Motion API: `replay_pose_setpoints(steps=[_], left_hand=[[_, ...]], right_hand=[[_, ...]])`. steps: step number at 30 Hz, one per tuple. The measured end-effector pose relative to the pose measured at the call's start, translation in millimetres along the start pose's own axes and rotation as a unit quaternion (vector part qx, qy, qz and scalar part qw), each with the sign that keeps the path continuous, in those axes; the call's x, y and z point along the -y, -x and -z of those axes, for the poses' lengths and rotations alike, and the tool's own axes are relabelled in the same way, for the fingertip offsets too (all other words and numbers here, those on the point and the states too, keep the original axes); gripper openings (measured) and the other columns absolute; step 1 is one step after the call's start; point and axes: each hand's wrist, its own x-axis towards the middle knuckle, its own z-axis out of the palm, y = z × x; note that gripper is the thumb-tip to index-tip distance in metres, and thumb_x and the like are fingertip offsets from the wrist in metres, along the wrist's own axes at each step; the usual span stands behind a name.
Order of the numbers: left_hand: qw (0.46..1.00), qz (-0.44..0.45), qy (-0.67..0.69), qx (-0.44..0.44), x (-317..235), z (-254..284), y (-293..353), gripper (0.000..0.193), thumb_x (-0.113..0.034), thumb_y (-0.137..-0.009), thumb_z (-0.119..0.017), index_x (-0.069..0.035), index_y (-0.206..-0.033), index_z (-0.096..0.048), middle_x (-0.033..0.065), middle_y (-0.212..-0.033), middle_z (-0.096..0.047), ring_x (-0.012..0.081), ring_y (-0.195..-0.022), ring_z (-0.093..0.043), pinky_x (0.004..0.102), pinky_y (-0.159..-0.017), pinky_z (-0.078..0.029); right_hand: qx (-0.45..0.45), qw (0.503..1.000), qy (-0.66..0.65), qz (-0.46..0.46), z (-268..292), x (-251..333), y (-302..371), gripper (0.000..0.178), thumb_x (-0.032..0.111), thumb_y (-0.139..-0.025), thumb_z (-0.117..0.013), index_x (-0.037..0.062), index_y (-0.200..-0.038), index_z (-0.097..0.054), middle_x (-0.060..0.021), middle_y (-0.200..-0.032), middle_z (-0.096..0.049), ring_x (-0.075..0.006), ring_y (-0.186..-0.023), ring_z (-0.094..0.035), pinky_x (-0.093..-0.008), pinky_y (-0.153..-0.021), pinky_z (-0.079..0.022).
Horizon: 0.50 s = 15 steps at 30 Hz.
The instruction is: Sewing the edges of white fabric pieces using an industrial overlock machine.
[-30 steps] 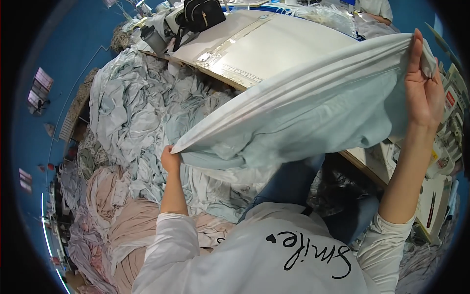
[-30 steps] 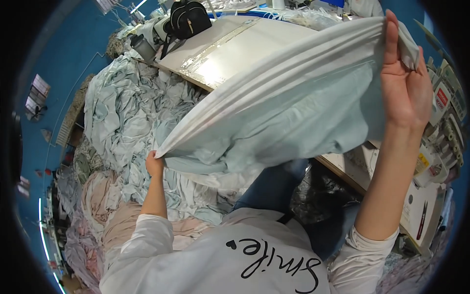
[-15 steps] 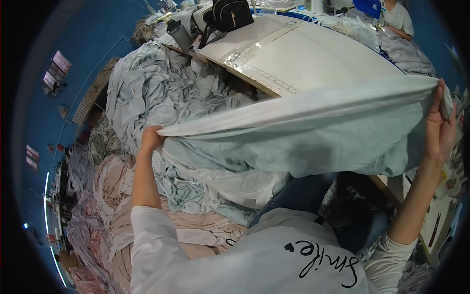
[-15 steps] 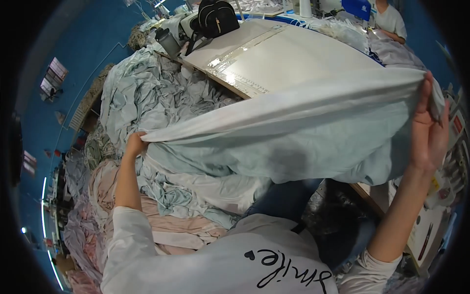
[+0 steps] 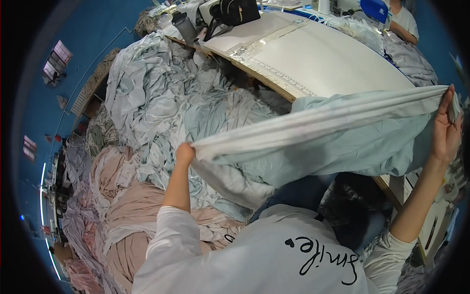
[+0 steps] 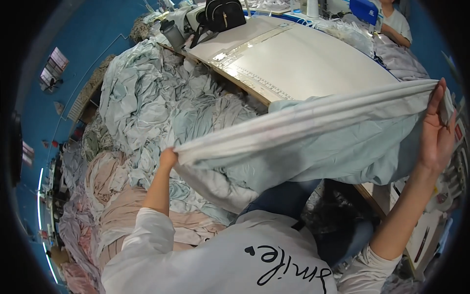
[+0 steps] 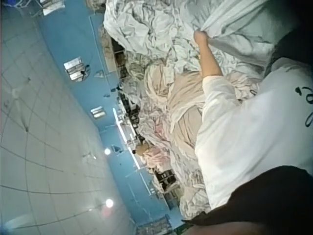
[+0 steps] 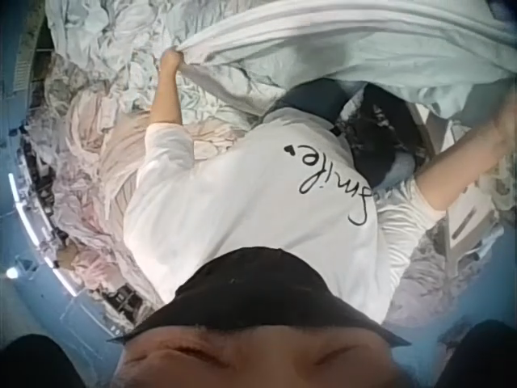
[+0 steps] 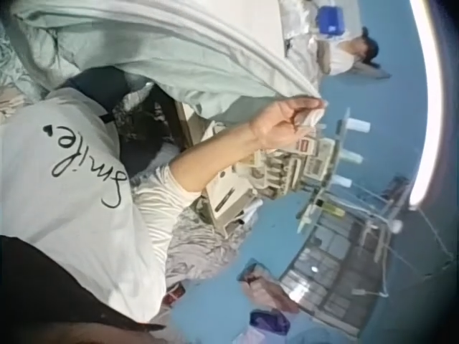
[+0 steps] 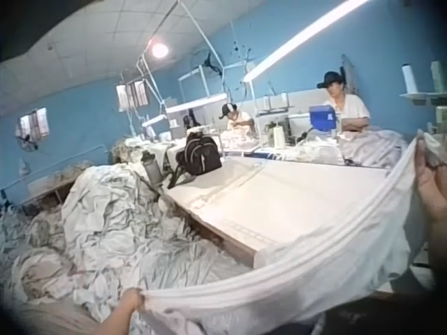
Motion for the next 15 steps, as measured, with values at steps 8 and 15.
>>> replay_pose_setpoints(steps=[8,15], left_hand=[[0.572,-0.048,0.685,0.449,-269,217,-44,0.029,-0.015,-0.095,-0.042,0.003,-0.112,-0.055,0.0149,-0.109,-0.061,0.0223,-0.099,-0.061,0.0359,-0.087,-0.052],[0.389,-0.21,0.686,0.578,-596,369,-85,0.022,0.0,-0.092,-0.035,0.01,-0.095,-0.054,0.0191,-0.098,-0.062,0.0256,-0.08,-0.064,0.0444,-0.083,-0.054]], right_hand=[[-0.183,0.957,0.213,-0.07,-69,-76,50,0.048,0.025,-0.096,-0.049,-0.015,-0.12,-0.042,-0.0287,-0.121,-0.052,-0.0298,-0.115,-0.052,-0.0369,-0.105,-0.038],[0.087,0.528,0.734,-0.419,-131,-110,124,0.045,0.026,-0.088,-0.059,0.0038,-0.126,-0.05,-0.0129,-0.125,-0.053,-0.0249,-0.114,-0.051,-0.0372,-0.096,-0.041]])
